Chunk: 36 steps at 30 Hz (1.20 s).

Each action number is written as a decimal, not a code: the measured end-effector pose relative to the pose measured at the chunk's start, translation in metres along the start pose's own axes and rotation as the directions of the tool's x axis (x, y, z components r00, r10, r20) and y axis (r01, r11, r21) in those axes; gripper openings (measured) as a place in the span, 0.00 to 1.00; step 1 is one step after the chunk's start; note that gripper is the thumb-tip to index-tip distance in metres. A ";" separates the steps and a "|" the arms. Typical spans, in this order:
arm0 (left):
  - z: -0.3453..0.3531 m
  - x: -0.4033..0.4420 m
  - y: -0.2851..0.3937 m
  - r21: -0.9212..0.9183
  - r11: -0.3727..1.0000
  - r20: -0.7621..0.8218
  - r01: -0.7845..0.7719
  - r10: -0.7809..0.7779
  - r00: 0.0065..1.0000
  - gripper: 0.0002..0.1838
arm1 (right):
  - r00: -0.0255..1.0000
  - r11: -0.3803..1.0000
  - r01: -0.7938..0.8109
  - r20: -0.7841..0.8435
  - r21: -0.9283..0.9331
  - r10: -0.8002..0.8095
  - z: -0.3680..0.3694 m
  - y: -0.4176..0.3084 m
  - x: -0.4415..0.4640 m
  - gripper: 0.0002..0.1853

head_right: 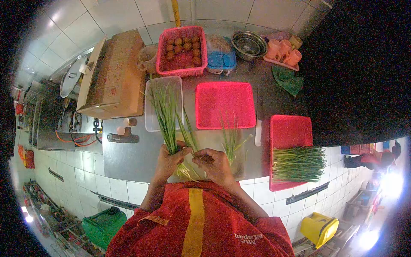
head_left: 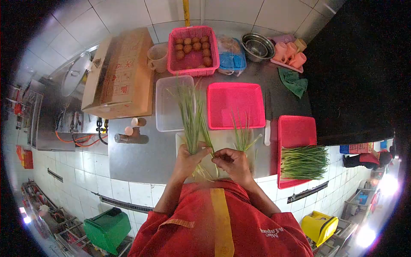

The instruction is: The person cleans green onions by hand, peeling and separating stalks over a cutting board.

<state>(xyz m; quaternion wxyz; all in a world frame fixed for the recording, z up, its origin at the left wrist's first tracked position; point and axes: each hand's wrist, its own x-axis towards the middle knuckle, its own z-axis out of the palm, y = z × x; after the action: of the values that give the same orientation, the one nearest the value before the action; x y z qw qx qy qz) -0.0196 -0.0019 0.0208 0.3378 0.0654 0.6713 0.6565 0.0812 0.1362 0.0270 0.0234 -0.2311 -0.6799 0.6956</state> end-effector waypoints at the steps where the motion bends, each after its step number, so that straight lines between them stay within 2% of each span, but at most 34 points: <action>1: 0.000 0.001 -0.003 -0.036 0.999 -0.019 0.021 -0.022 1.000 0.07 | 0.996 0.994 -0.068 0.049 -0.081 0.072 -0.002 0.000 0.000 0.07; 5: 0.001 0.000 0.001 -0.055 0.998 -0.008 -0.033 0.033 0.999 0.07 | 0.998 0.997 -0.053 0.049 0.055 0.050 -0.003 0.006 0.001 0.06; 7: 0.002 -0.002 0.003 -0.073 0.996 -0.035 -0.050 0.047 0.998 0.06 | 0.996 0.960 -0.080 0.058 0.268 0.067 -0.003 0.011 0.003 0.06; 8: 0.004 -0.003 0.005 -0.073 0.996 -0.034 -0.050 0.047 0.998 0.06 | 0.996 0.960 -0.080 0.058 0.268 0.067 -0.003 0.010 0.003 0.06; 10: 0.009 -0.004 0.009 -0.073 0.987 -0.098 -0.145 0.137 0.986 0.09 | 0.989 0.897 -0.149 0.045 0.417 0.143 -0.001 0.007 0.003 0.06; 13: 0.012 -0.005 0.006 -0.043 0.974 -0.101 -0.223 0.218 0.971 0.08 | 0.980 0.849 -0.194 0.064 0.492 0.188 -0.003 0.010 0.004 0.07; 17: 0.016 -0.010 0.008 0.037 0.970 -0.202 -0.242 0.244 0.949 0.08 | 0.979 0.749 -0.180 0.041 0.638 0.200 0.000 0.014 0.004 0.07; 20: 0.005 -0.008 0.006 -0.012 0.985 -0.220 -0.171 0.164 0.962 0.07 | 0.985 0.811 -0.152 0.015 0.566 0.174 -0.003 0.018 0.005 0.07; 22: 0.003 -0.005 0.003 0.008 0.975 -0.283 -0.222 0.215 0.935 0.07 | 0.997 0.944 -0.076 0.037 0.321 0.068 -0.004 0.021 0.003 0.07; 23: 0.001 -0.005 0.002 0.008 0.975 -0.285 -0.222 0.215 0.934 0.07 | 0.997 0.944 -0.077 0.038 0.321 0.068 -0.005 0.023 0.003 0.07; 25: -0.004 -0.003 -0.001 -0.055 0.983 -0.269 -0.176 0.156 0.950 0.06 | 0.998 0.994 -0.057 0.036 0.097 0.054 -0.008 0.030 0.004 0.07; 26: -0.006 -0.002 -0.003 -0.055 0.983 -0.269 -0.176 0.155 0.951 0.06 | 0.998 0.994 -0.058 0.036 0.097 0.055 -0.010 0.037 0.004 0.07; 27: -0.007 0.001 -0.005 -0.098 0.970 -0.318 -0.224 0.183 0.930 0.06 | 0.999 0.999 -0.036 -0.002 -0.005 0.036 -0.014 0.047 0.003 0.07; 28: -0.009 0.002 -0.003 -0.137 0.952 -0.367 -0.274 0.208 0.907 0.05 | 0.999 0.994 -0.017 -0.039 -0.108 0.013 -0.018 0.056 0.001 0.07; 29: -0.011 0.003 0.002 -0.138 0.952 -0.368 -0.274 0.208 0.907 0.05 | 0.999 0.994 -0.017 -0.038 -0.109 0.013 -0.022 0.062 -0.001 0.07; 31: -0.015 0.000 0.021 -0.319 0.911 -0.369 -0.262 0.135 0.919 0.04 | 0.975 0.948 0.009 -0.206 -0.319 -0.079 -0.031 0.070 -0.004 0.06; 32: -0.019 0.000 0.021 -0.319 0.910 -0.375 -0.264 0.134 0.917 0.04 | 0.977 0.947 0.011 -0.200 -0.320 -0.079 -0.038 0.072 -0.005 0.06; 34: -0.024 0.002 0.018 -0.334 0.911 -0.303 -0.242 0.140 0.943 0.04 | 0.954 0.819 -0.030 -0.261 -0.573 -0.148 -0.053 0.072 -0.007 0.06; 35: -0.024 0.002 0.015 -0.333 0.911 -0.305 -0.242 0.139 0.942 0.04 | 0.954 0.819 -0.029 -0.259 -0.572 -0.147 -0.057 0.072 -0.007 0.06; 36: -0.022 0.002 0.013 -0.347 0.914 -0.253 -0.211 0.125 0.959 0.05 | 0.951 0.731 -0.044 -0.253 -0.681 -0.179 -0.059 0.066 -0.006 0.06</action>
<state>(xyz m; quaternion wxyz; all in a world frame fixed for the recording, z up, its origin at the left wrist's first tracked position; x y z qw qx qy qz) -0.0380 -0.0175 0.0298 0.2078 -0.0166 0.5609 0.8012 0.1258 0.1843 -0.0330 0.0664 -0.3015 -0.8828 0.3540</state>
